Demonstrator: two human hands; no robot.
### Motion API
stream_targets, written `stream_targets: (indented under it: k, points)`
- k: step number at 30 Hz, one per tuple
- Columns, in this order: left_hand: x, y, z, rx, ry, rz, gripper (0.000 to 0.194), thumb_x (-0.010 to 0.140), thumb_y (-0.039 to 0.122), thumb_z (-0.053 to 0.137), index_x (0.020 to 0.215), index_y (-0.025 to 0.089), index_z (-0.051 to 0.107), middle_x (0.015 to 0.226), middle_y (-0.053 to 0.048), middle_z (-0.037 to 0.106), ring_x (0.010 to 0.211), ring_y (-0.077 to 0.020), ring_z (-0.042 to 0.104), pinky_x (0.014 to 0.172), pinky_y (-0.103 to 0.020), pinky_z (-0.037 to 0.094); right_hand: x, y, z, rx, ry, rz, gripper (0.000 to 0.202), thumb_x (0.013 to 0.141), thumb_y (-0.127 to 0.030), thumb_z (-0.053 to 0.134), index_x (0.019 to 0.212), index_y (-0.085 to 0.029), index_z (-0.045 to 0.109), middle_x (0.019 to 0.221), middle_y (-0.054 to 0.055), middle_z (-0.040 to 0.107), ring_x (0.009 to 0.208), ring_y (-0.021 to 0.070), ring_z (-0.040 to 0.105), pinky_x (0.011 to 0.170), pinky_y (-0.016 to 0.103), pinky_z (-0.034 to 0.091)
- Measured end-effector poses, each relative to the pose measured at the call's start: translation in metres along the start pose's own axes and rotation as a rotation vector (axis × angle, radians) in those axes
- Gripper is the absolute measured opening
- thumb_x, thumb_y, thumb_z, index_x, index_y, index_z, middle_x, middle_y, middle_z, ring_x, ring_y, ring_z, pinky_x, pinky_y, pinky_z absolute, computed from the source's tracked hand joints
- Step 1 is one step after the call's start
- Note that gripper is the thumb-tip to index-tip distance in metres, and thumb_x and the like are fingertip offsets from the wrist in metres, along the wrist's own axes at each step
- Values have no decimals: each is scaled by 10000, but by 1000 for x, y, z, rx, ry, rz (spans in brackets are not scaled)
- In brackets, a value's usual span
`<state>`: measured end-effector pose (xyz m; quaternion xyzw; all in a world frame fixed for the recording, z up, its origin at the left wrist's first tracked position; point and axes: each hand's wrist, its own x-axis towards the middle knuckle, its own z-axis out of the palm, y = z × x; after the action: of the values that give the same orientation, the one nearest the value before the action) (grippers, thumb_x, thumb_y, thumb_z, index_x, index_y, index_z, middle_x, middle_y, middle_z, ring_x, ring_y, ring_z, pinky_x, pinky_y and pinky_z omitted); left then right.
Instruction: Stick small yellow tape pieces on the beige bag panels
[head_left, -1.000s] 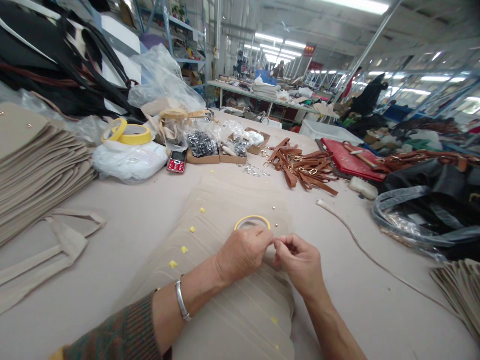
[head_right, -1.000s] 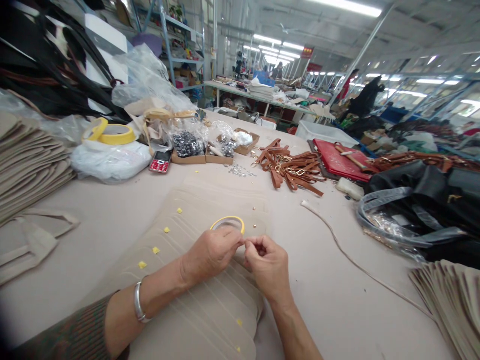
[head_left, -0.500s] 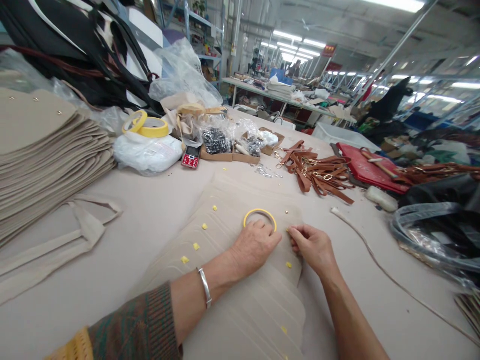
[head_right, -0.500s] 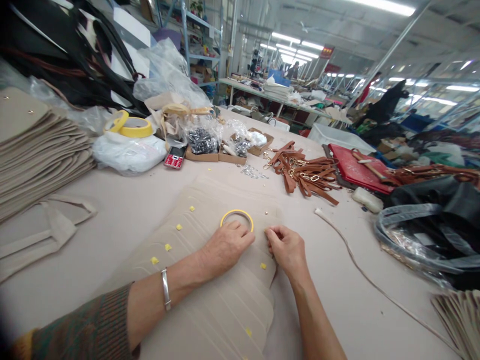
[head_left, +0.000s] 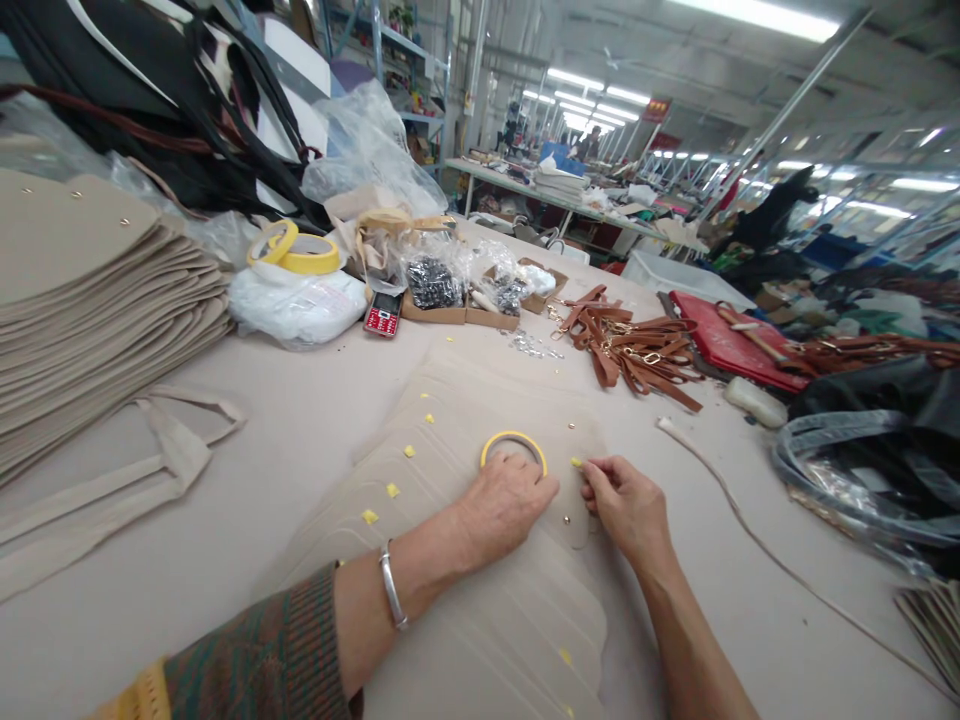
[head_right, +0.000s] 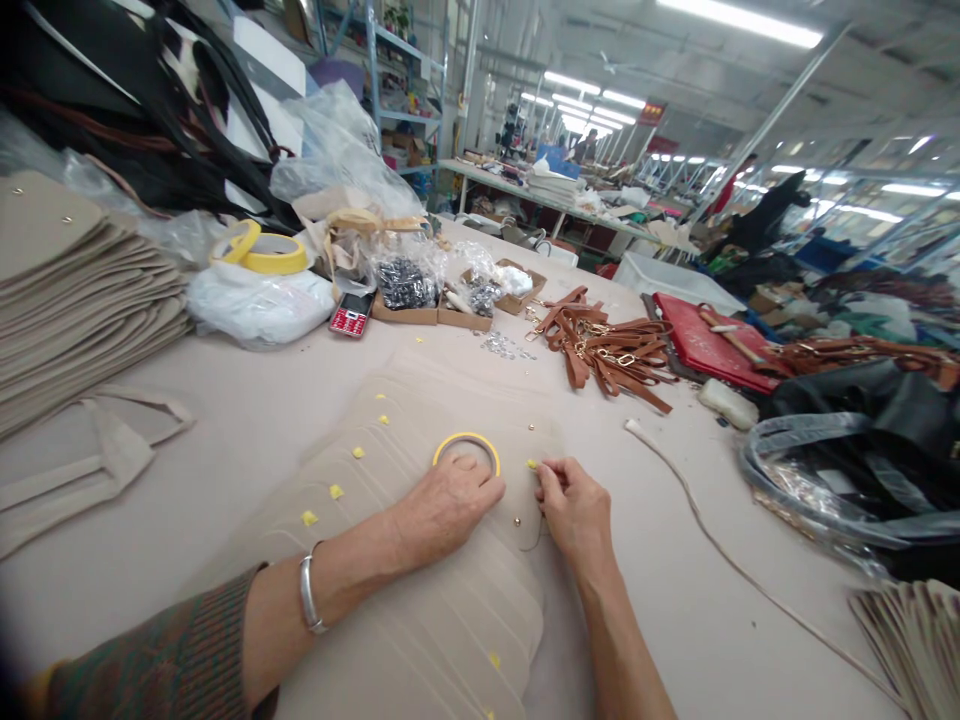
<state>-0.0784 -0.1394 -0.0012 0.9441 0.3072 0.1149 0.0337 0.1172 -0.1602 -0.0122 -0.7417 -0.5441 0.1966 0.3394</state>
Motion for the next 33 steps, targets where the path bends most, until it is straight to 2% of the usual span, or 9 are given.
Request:
stream_targets:
  k: [4, 9, 11, 14, 16, 19, 24, 29, 33]
  points:
    - [0, 1, -1, 6, 13, -4, 114, 865, 103, 469, 932, 171, 530, 867, -61, 586, 825, -242, 535, 735, -373, 431, -3, -6, 5, -215, 83, -209, 325, 849, -436, 497, 817, -191, 708, 752, 79, 732, 688, 214, 672, 692, 318, 472]
    - [-1, 1, -5, -25, 57, 15, 132, 888, 90, 439, 929, 169, 538, 879, -57, 595, 813, -221, 549, 700, -340, 452, 6, -12, 13, -323, 85, -230, 275, 844, -353, 494, 776, -197, 711, 748, 74, 723, 669, 209, 650, 654, 306, 436]
    - [-1, -1, -6, -80, 114, 28, 146, 916, 110, 422, 968, 175, 542, 870, -42, 603, 794, -196, 562, 686, -307, 461, 7, -12, 12, -297, 72, -234, 253, 840, -343, 504, 787, -208, 712, 755, 54, 722, 670, 194, 647, 650, 293, 440]
    - [-3, -3, -4, -184, 201, 48, 194, 957, 171, 408, 1116, 190, 517, 875, -25, 633, 806, -175, 601, 692, -274, 485, 1, -11, 4, -226, 77, -226, 300, 864, -374, 491, 970, -195, 708, 725, 27, 706, 632, 170, 631, 623, 275, 459]
    - [-4, -3, -3, -259, 255, 66, 312, 963, 198, 432, 1275, 194, 424, 952, -34, 663, 871, -174, 630, 731, -272, 507, -9, -12, -4, -78, 89, -213, 367, 878, -411, 496, 1091, -167, 668, 677, 13, 675, 569, 156, 599, 568, 268, 463]
    - [-5, -1, -2, -318, 300, 55, 462, 966, 245, 461, 1387, 176, 284, 1051, -67, 677, 925, -186, 657, 753, -287, 530, -27, -16, -14, 139, 21, -327, 280, 876, -360, 553, 1055, -179, 670, 777, 28, 688, 634, 148, 611, 580, 260, 480]
    - [-4, 4, -4, -329, 284, 50, 362, 985, 317, 416, 1303, 152, 365, 941, -68, 697, 855, -197, 683, 681, -279, 537, -42, -25, -16, 78, -19, -675, 175, 876, -152, 553, 1016, -202, 646, 902, 43, 691, 794, 141, 631, 710, 256, 499]
    - [-4, 1, -2, -353, 274, 110, 237, 984, 238, 399, 1201, 152, 438, 1019, -75, 667, 931, -191, 649, 767, -292, 520, -44, -27, -10, -42, 78, -749, 141, 844, -86, 538, 866, -180, 640, 742, 15, 671, 647, 110, 612, 641, 223, 481]
    - [-1, -3, -3, -323, 220, 125, 101, 963, 189, 421, 978, 174, 519, 876, -22, 640, 822, -168, 621, 702, -261, 481, -49, -29, -8, -69, 177, -734, 127, 798, -92, 561, 783, -173, 659, 654, -1, 661, 552, 95, 594, 580, 204, 468]
